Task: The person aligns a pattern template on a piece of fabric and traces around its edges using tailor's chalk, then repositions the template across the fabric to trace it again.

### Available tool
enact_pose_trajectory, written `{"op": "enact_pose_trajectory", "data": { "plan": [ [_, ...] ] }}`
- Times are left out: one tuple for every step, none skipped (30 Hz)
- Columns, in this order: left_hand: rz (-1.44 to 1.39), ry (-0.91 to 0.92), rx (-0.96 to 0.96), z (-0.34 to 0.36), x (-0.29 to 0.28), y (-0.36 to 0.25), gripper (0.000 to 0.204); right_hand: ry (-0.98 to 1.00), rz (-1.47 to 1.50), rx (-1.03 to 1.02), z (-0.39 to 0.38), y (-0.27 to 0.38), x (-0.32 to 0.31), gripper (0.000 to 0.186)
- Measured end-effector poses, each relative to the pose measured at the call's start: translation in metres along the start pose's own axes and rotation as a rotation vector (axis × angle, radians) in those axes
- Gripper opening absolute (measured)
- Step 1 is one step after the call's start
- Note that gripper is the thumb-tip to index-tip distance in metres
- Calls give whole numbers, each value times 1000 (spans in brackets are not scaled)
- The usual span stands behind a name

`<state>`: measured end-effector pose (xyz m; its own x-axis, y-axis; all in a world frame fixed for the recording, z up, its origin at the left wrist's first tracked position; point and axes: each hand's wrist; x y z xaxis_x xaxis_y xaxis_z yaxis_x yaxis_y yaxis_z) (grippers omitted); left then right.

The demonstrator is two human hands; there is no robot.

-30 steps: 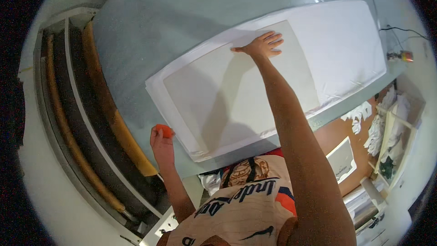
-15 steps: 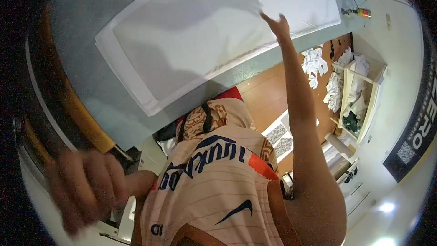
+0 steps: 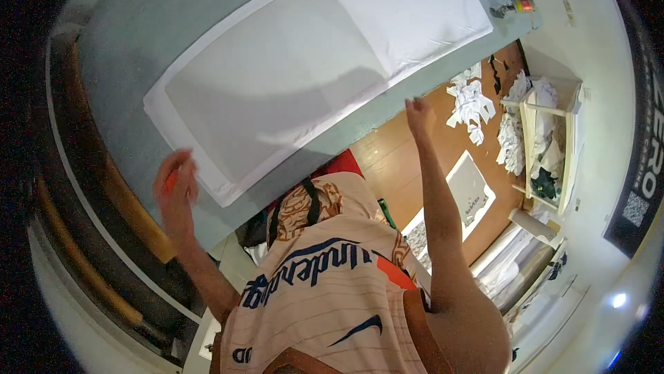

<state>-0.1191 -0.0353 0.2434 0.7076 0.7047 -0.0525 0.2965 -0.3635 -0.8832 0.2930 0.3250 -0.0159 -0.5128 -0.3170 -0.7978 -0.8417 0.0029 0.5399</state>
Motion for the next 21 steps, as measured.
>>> {"op": "enact_pose_trajectory", "data": {
  "plan": [
    [210,-84,-6,34,4,35,26,-58,57,-57,27,-8,-2,41],
    [419,-194,-13,68,-9,101,28,-99,114,-126,53,-14,0,36],
    [642,-320,-13,75,-26,151,34,-69,134,-141,59,23,3,36],
    [812,-419,-32,77,-41,199,38,29,107,-181,67,62,0,34],
    [968,-486,-52,76,-37,240,41,107,55,-207,70,82,-16,32],
    [1003,-506,-85,80,-41,261,44,159,47,-240,82,85,-11,34],
    [1030,-521,-126,77,-31,278,47,212,26,-274,99,78,-10,36],
    [1037,-542,-100,88,-20,278,47,199,53,-288,118,71,-2,36],
    [921,-534,-218,97,-13,275,47,159,19,-341,130,63,7,37],
    [798,-534,-350,101,-11,275,47,137,-19,-400,143,63,22,39],
    [761,-547,-355,104,-5,268,45,139,6,-412,154,70,25,39],
    [724,-562,-361,109,0,260,43,166,-6,-390,164,78,29,38],
    [724,-566,-359,115,24,248,43,188,-42,-357,172,74,16,37],
    [576,-589,-403,121,47,236,40,211,-77,-325,181,72,4,37],
    [425,-609,-443,126,65,223,38,232,-114,-294,191,72,-7,37],
    [432,-614,-444,125,72,218,38,237,-107,-292,198,74,-16,37],
    [375,-621,-445,122,79,215,37,333,-83,-199,204,75,-26,34],
    [325,-634,-430,121,73,213,36,424,-42,-109,204,83,-29,31],
    [274,-643,-413,120,67,212,36,514,-2,-20,204,91,-32,28],
    [222,-648,-396,121,59,211,35,602,38,69,201,98,-36,26],
    [218,-644,-385,122,61,215,35,592,41,64,203,101,-47,26]
  ]
}}
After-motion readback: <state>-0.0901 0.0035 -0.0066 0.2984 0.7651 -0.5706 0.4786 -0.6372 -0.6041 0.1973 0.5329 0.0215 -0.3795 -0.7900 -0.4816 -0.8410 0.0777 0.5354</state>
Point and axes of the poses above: each hand's wrist, its own z-axis towards the middle knuckle, its own x-axis out of the palm, y = z × x, and after that the axes turned 6 degrees about y, right-handed
